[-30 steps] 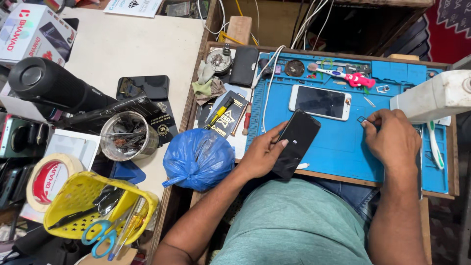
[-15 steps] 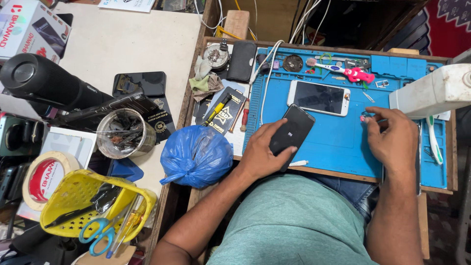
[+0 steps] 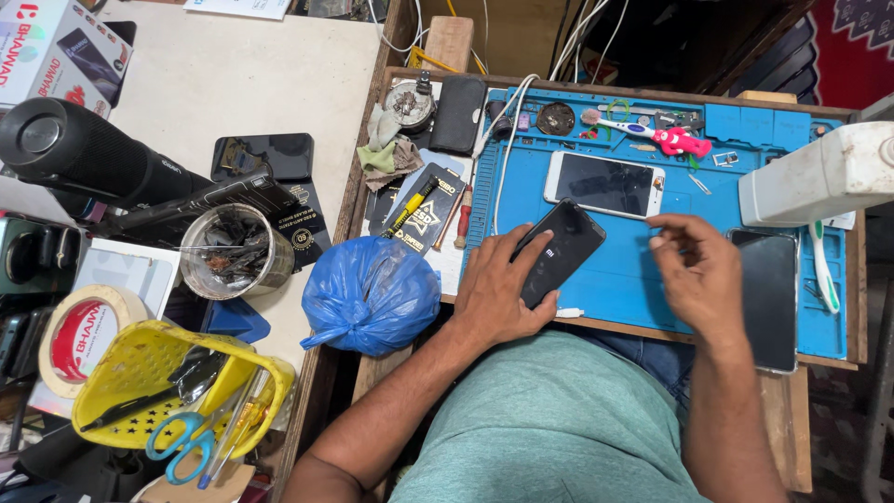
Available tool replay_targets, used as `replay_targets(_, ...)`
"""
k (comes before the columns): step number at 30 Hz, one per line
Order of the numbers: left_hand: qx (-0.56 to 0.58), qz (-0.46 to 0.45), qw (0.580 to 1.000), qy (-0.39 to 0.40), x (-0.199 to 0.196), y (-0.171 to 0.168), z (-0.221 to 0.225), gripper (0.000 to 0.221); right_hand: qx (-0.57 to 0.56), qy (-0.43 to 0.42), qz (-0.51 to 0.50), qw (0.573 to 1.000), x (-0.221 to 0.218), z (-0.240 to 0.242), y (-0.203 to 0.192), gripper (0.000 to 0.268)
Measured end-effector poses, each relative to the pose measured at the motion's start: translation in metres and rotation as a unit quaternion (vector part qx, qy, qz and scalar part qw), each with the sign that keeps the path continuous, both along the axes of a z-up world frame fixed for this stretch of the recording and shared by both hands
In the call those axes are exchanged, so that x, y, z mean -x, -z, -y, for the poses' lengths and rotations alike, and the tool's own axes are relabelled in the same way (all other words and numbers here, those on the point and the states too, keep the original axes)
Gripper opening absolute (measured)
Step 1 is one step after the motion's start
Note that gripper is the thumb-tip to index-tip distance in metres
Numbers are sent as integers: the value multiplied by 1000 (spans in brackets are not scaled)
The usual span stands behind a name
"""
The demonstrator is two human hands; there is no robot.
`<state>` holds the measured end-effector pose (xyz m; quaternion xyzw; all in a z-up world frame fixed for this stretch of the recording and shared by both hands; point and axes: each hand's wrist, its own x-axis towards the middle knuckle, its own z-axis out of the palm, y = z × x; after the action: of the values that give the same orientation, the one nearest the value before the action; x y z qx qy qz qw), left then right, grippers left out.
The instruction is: The person reassembles a black smartphone by aligning and snapping the back cover onto the chassis, then presses the edges to secure it. They insert a SIM card into the tray and place the phone on the workbench.
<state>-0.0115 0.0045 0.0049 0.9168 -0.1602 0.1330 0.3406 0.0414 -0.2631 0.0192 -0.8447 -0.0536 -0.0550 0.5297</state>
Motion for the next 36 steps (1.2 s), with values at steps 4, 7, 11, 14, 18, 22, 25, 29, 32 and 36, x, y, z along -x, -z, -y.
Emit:
replay_targets(4,22,9,1000,5,-1,-1,-2,74,-73,-22,-50,996,-3,-21,2,19)
replay_targets(7,43,29,999,15,0,-2,-2,66,-121,-20,-69,990,-3,-31,1,18)
replay_targets(11,93,89,991,35,-2,-3,0,39,-157,-33,-80,984,0,-41,7,16)
replay_targets(14,177,73,981,36,-5,-2,-1,34,-200,-85,-104,971,7,-51,19,16)
replay_targets(18,220,37,973,63,-6,-1,-1,33,-215,-135,-101,962,11,-59,30,12)
replay_targets(22,214,44,974,53,-5,1,0,27,-246,-146,-115,951,12,-62,31,12)
replay_targets(25,229,24,972,44,-9,3,0,21,-238,-133,-131,953,13,-62,29,15)
replay_targets(29,227,24,973,45,-12,10,1,19,-254,-143,-136,947,12,-62,36,14)
replay_targets(32,221,22,973,71,-13,8,1,23,-247,-148,-128,949,14,-61,35,15)
replay_targets(36,220,9,973,63,-16,4,2,22,-260,-152,-137,944,10,-61,30,15)
